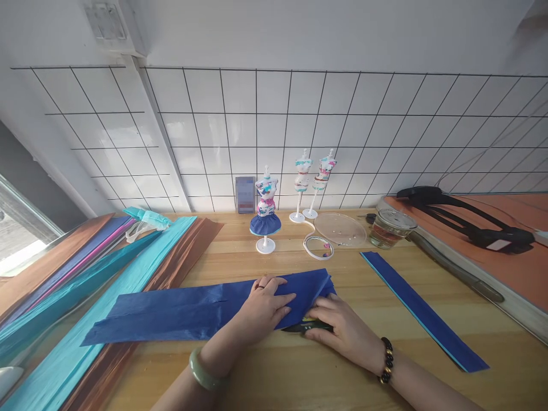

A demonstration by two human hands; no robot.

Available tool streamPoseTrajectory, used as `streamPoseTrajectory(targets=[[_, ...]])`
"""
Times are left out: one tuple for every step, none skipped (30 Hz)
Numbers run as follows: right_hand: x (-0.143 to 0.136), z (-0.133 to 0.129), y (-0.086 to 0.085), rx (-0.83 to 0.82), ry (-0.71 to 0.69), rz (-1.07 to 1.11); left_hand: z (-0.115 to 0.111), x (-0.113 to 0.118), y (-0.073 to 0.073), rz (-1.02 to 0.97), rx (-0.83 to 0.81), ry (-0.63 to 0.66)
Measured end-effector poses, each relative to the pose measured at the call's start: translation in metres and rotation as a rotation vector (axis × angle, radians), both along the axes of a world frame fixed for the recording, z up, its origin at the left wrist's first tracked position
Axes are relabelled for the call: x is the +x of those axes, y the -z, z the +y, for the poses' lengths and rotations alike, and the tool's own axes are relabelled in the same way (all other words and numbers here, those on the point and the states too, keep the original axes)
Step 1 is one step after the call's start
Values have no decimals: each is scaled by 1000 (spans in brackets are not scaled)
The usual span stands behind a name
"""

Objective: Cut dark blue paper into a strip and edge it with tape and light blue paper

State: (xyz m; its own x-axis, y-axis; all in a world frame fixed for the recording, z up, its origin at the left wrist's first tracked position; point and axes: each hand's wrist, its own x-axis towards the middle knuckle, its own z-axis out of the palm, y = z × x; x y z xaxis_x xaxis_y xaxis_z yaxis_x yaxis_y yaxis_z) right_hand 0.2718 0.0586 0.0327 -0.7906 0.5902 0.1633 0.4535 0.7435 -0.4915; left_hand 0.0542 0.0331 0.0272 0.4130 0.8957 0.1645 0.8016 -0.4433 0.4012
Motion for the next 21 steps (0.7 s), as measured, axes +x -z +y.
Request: streamPoseTrajectory(targets=[[0, 0, 0, 3, 3, 0, 0, 0, 0, -1, -2, 0], [0, 0, 0, 7, 6, 0, 0, 0, 0, -1, -3, 0], [1, 0, 0, 12, 10, -1, 0, 0, 0, -1, -3, 0], [1, -1, 0, 15, 14, -1, 0, 0, 0, -1, -1, 0], [1, -1, 0, 17, 18, -1, 0, 0, 1, 0, 1, 1], [1, -1, 0, 18, 22, 1, 1, 0, 1, 1, 3, 2], [1, -1, 0, 15, 23, 3, 1, 0, 1, 3, 5, 2], [2, -2, 0, 10, 22, 6, 1, 0, 1, 3, 8, 1], [2, -2, 0, 7, 20, 9, 1, 0, 1, 3, 10, 1], [2, -2, -1, 3, 17, 9, 1, 0, 1, 2, 12, 0], [1, -3, -1, 1, 16, 6, 0, 0, 1, -1, 15, 0], [1, -3, -1, -2, 19, 0, 0, -1, 2, -4, 18, 1], [1, -3, -2, -4, 22, -9, 0, -1, 2, -7, 20, 1], [0, -4, -3, -2, 28, -18, 0, -1, 2, -10, 21, 2], [-1, -4, -3, -1, 33, -27, 0, -1, 2, -13, 23, 2], [-2, -4, -4, 1, 36, -34, 0, -1, 2, -16, 24, 3], [-3, -5, -4, 5, 39, -40, 0, -1, 2, -17, 24, 3], [-4, -5, -4, 7, 39, -44, 0, -1, 2, -17, 24, 3], [-5, -5, -5, 7, 40, -45, 0, -1, 2, -16, 23, 3], [-6, -6, -5, 5, 37, -44, 0, 0, 2, -16, 23, 2], [-7, -6, -5, 1, 32, -42, 0, 0, 2, -16, 22, 1]])
